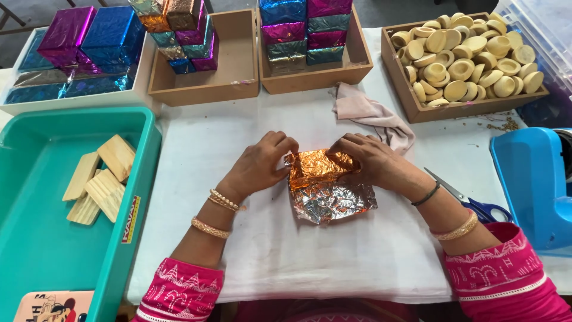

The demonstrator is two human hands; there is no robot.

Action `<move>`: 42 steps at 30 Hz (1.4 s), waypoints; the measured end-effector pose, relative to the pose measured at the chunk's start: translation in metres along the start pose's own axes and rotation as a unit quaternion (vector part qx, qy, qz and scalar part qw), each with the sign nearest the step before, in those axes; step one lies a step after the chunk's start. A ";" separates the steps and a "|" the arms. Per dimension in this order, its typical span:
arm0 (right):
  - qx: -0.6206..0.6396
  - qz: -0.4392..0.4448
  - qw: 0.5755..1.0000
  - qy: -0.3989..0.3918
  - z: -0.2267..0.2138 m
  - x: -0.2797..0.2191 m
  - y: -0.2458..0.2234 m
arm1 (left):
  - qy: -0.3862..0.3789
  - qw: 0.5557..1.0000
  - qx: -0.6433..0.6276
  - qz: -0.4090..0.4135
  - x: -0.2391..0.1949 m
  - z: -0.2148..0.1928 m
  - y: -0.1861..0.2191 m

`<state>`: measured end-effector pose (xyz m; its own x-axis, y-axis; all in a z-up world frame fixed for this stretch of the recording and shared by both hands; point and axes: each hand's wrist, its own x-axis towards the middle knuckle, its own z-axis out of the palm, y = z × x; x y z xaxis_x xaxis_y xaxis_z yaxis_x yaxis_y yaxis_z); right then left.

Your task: The person places two small wooden discs into a rectangular wooden box and closes it. They then select a sheet of shiny orange foil, wrap the box completely, and secure the foil with clear tape.

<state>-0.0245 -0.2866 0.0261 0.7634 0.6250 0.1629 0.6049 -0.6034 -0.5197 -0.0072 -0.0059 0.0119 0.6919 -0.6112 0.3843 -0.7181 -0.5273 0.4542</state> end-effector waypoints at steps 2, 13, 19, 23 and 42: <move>0.002 0.001 1.000 -0.003 0.001 0.000 0.002 | 0.007 0.999 0.024 0.021 -0.002 0.000 -0.001; 0.022 0.025 0.999 -0.020 -0.001 0.000 -0.001 | 0.053 0.995 0.086 0.019 -0.017 0.001 0.005; -0.006 -0.026 1.000 -0.003 0.000 -0.002 0.001 | 0.060 0.943 -0.127 -0.301 -0.028 0.036 -0.013; -0.013 0.019 1.000 -0.007 0.001 -0.002 0.001 | 0.060 0.888 -0.302 -0.340 -0.027 0.054 -0.022; -0.007 0.036 0.999 -0.013 0.000 -0.002 -0.003 | 0.156 0.743 -0.542 -0.361 -0.038 0.073 -0.020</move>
<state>-0.0277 -0.2859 0.0273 0.7988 0.5925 0.1045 0.5524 -0.6535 -0.5174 -0.0246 -0.0159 -0.0704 0.9726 -0.1445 -0.1823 0.2130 0.2381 0.9476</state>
